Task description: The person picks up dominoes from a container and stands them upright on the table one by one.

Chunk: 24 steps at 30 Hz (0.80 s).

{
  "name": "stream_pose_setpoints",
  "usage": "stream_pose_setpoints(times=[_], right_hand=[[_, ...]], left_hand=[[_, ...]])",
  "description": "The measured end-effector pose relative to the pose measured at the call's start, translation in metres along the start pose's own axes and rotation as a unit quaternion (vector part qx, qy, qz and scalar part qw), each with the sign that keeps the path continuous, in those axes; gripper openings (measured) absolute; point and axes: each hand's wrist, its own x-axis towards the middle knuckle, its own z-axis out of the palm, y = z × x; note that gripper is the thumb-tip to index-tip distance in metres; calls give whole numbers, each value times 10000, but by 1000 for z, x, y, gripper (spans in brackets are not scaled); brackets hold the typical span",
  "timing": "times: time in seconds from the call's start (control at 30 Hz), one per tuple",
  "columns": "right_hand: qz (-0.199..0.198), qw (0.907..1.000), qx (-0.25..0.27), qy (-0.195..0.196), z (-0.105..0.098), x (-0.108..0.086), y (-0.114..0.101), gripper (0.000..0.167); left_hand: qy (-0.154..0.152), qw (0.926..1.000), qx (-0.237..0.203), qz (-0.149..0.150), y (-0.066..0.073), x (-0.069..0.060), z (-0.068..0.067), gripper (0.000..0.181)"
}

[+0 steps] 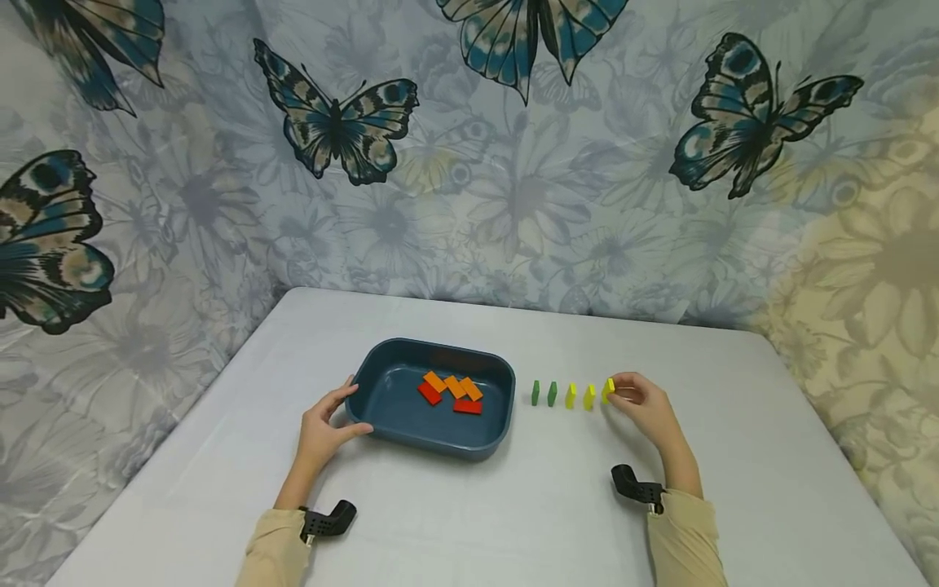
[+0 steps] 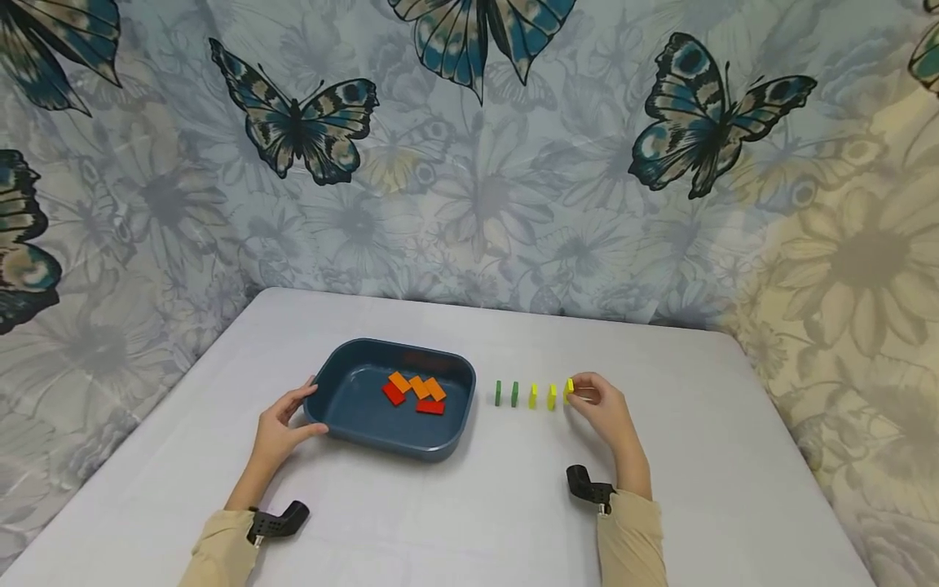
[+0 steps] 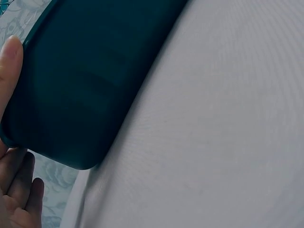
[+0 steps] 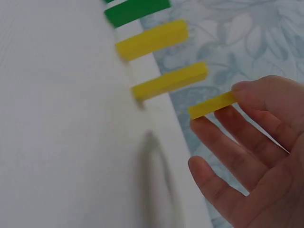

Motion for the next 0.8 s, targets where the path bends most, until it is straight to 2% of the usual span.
stream_pose_setpoints(times=[0.1,0.23,0.43,0.67,0.8], right_hand=[[181,9998,-43,-71,-1,-1,6,28],[185,9997,-145,-47,-1,1,8,28],[317,9988,-361,-16,-2,0,14,28],[334,9993,-159,64,-3,-1,15,28],[479,9986,-143,-150,-4,-1,12,34]], left_hand=[[101,9999,24,-14,2,-1,1,62],[229,9997,-12,86,3,-1,2,63],[151,9996,-87,202,4,3,3,65],[157,9996,-113,215,7,7,2,64],[110,9997,-73,219,8,4,1,63]])
